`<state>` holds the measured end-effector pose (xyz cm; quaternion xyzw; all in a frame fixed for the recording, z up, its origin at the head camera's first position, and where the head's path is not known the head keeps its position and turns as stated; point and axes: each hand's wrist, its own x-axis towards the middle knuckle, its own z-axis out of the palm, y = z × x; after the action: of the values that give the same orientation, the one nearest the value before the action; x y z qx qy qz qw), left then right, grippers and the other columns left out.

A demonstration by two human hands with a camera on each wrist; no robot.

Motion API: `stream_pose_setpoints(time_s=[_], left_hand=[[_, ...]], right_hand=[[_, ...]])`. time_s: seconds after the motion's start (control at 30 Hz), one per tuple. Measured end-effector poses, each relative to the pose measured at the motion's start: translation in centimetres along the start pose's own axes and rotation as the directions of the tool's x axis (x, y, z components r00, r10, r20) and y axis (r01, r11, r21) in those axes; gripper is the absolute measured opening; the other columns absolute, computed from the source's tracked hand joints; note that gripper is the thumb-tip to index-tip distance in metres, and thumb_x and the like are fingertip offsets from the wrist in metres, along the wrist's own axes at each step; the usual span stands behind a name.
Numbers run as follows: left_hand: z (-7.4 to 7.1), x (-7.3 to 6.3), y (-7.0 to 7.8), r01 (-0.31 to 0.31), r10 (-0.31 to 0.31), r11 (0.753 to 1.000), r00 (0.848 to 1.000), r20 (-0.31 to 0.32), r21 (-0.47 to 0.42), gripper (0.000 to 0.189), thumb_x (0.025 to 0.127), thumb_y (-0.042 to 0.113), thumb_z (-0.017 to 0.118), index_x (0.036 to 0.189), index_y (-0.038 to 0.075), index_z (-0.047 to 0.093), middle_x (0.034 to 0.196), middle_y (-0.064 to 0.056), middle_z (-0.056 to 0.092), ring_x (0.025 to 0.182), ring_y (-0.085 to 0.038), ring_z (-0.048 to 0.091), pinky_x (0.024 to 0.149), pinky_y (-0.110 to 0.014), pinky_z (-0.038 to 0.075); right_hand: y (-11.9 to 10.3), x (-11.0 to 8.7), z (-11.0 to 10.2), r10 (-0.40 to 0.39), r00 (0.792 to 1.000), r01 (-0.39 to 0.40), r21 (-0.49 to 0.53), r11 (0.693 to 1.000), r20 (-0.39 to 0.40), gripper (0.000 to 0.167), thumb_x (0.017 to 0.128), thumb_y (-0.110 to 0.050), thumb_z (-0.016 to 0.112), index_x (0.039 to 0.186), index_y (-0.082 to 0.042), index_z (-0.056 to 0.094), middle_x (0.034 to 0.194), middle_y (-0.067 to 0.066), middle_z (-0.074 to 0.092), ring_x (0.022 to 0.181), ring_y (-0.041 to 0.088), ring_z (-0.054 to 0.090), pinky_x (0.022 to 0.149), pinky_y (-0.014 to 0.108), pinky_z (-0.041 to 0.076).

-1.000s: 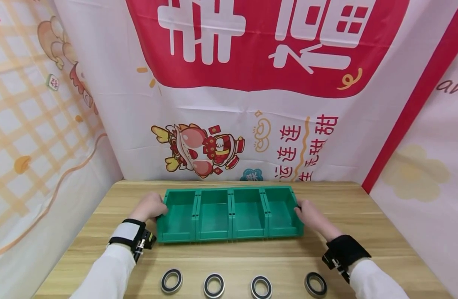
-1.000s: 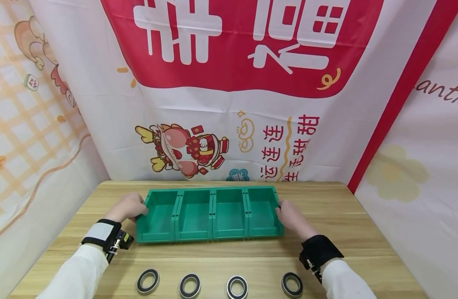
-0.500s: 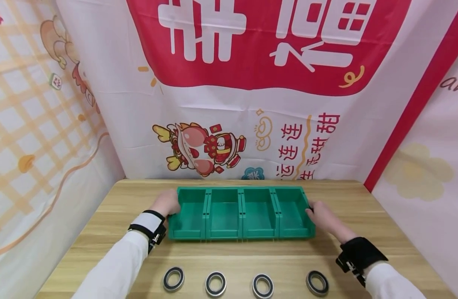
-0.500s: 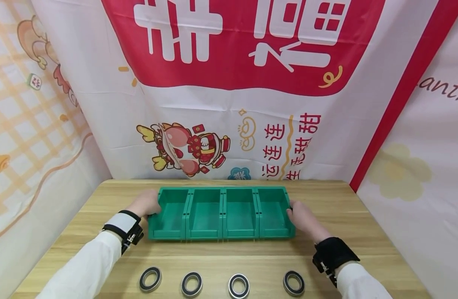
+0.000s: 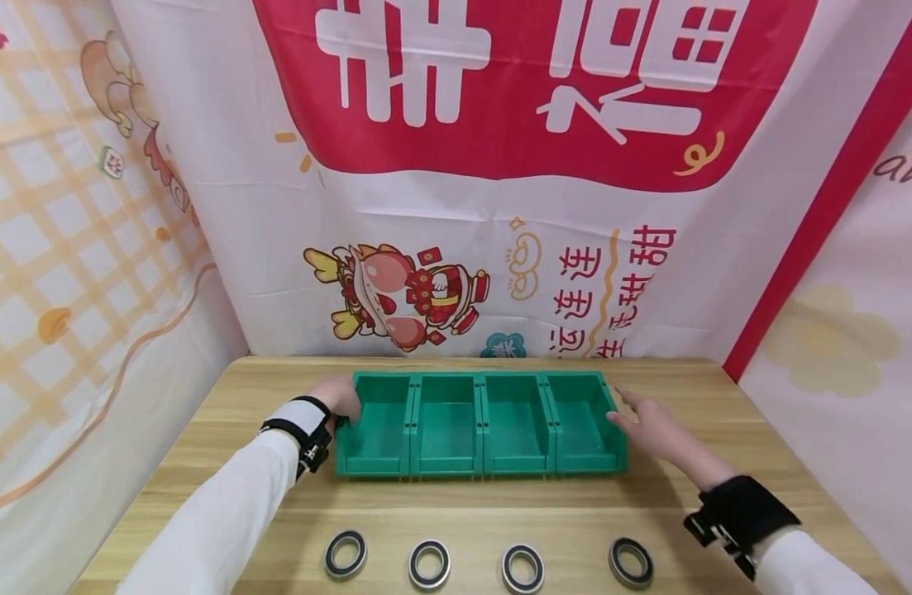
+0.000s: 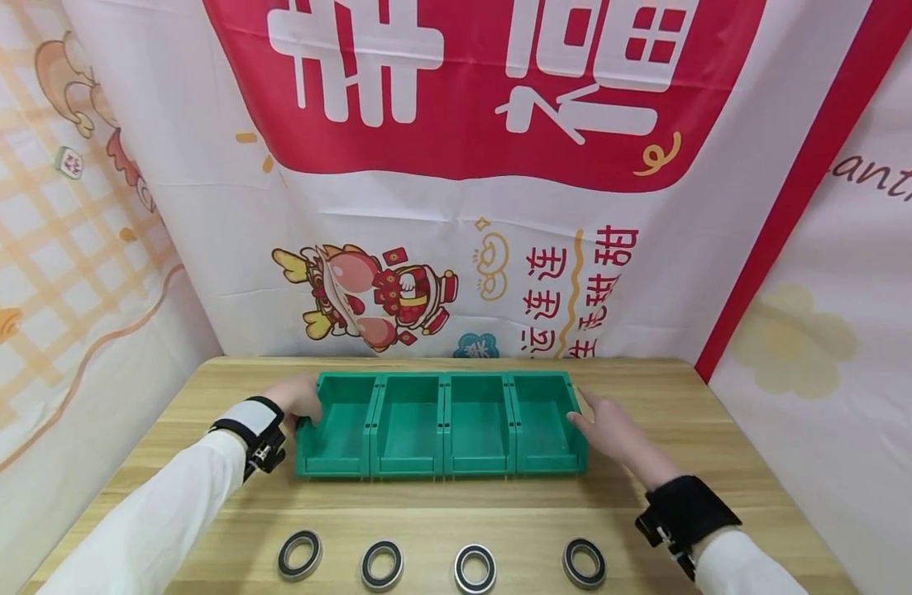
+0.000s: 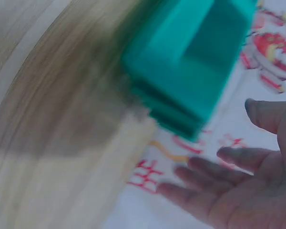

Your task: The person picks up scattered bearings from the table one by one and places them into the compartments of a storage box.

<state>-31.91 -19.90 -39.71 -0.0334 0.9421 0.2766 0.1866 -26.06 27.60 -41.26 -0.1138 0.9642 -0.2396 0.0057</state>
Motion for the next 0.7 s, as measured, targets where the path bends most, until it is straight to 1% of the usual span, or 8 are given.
stream_pose_setpoints(time_s=[0.1,0.2,0.27,0.37,0.43,0.53,0.63,0.7], left_hand=[[0.1,0.0,0.1,0.021,-0.022,1.0,1.0,0.008,0.019,0.036,0.07,-0.017,0.059,0.105,-0.009,0.057,0.097,-0.017,0.052,0.081,-0.031,0.054,0.06,-0.033,0.052],[0.3,0.1,0.3,0.043,-0.042,0.999,0.999,0.018,-0.006,0.04,0.07,-0.017,0.06,0.109,-0.009,0.056,0.1,-0.016,0.052,0.083,-0.031,0.053,0.062,-0.034,0.052],[0.4,0.1,0.3,0.051,-0.05,0.998,0.998,0.024,-0.026,0.043,0.07,-0.018,0.059,0.111,-0.009,0.055,0.102,-0.016,0.051,0.086,-0.031,0.051,0.065,-0.034,0.05],[0.4,0.1,0.4,0.058,-0.058,0.998,0.998,0.023,-0.024,0.044,0.069,-0.019,0.06,0.112,-0.009,0.055,0.102,-0.015,0.051,0.087,-0.031,0.05,0.066,-0.034,0.048],[0.4,0.1,0.5,0.051,-0.051,0.999,0.999,0.021,0.005,0.042,0.07,-0.018,0.061,0.11,-0.008,0.056,0.101,-0.015,0.051,0.085,-0.031,0.051,0.064,-0.033,0.048],[0.2,0.0,0.7,0.04,-0.041,0.998,0.999,0.021,0.04,0.038,0.072,-0.015,0.063,0.108,-0.009,0.056,0.098,-0.017,0.053,0.079,-0.03,0.055,0.06,-0.033,0.052],[0.0,-0.1,0.9,0.038,-0.039,0.998,0.999,0.025,0.044,0.035,0.073,-0.014,0.063,0.107,-0.009,0.056,0.096,-0.018,0.053,0.072,-0.029,0.058,0.056,-0.033,0.053],[0.0,-0.1,0.9,0.036,-0.037,0.999,0.999,0.026,0.038,0.034,0.073,-0.014,0.063,0.105,-0.008,0.056,0.095,-0.018,0.053,0.071,-0.028,0.057,0.054,-0.032,0.052]], right_hand=[[-1.4,-2.0,-0.6,-0.047,0.996,0.044,-0.045,0.998,-0.073,0.064,0.096,-0.03,0.06,0.141,0.009,0.036,0.139,0.039,0.035,0.125,0.056,0.036,0.095,0.066,0.035],[-2.8,-4.5,-0.7,-0.128,0.982,0.114,-0.105,0.988,-0.142,0.073,0.091,-0.028,0.066,0.149,-0.003,0.03,0.146,0.036,0.023,0.129,0.059,0.027,0.09,0.072,0.034],[-3.5,-6.1,-0.3,-0.19,0.964,0.168,-0.128,0.978,-0.184,0.082,0.088,-0.025,0.07,0.153,-0.013,0.022,0.152,0.032,0.015,0.133,0.059,0.02,0.09,0.075,0.029],[-4.3,-8.2,0.9,-0.234,0.95,0.205,-0.157,0.966,-0.204,0.091,0.086,-0.028,0.072,0.155,-0.024,0.013,0.158,0.022,0.0,0.138,0.055,0.006,0.091,0.078,0.023],[-4.6,-9.4,2.2,-0.245,0.95,0.212,-0.173,0.962,-0.194,0.091,0.086,-0.031,0.072,0.155,-0.027,0.012,0.16,0.015,-0.007,0.141,0.05,-0.001,0.091,0.079,0.019],[-4.6,-10.9,4.3,-0.255,0.957,0.221,-0.218,0.951,-0.141,0.088,0.087,-0.038,0.069,0.155,-0.031,0.014,0.16,0.008,-0.011,0.144,0.042,-0.007,0.088,0.08,0.022],[-4.1,-12.0,6.5,-0.262,0.964,0.245,-0.214,0.946,-0.054,0.081,0.087,-0.048,0.065,0.153,-0.032,0.021,0.161,0.007,-0.005,0.143,0.046,0.001,0.085,0.081,0.026],[-3.7,-12.5,7.8,-0.25,0.968,0.252,-0.198,0.947,0.037,0.079,0.087,-0.059,0.059,0.153,-0.032,0.024,0.161,0.01,0.002,0.14,0.051,0.01,0.084,0.081,0.027]])
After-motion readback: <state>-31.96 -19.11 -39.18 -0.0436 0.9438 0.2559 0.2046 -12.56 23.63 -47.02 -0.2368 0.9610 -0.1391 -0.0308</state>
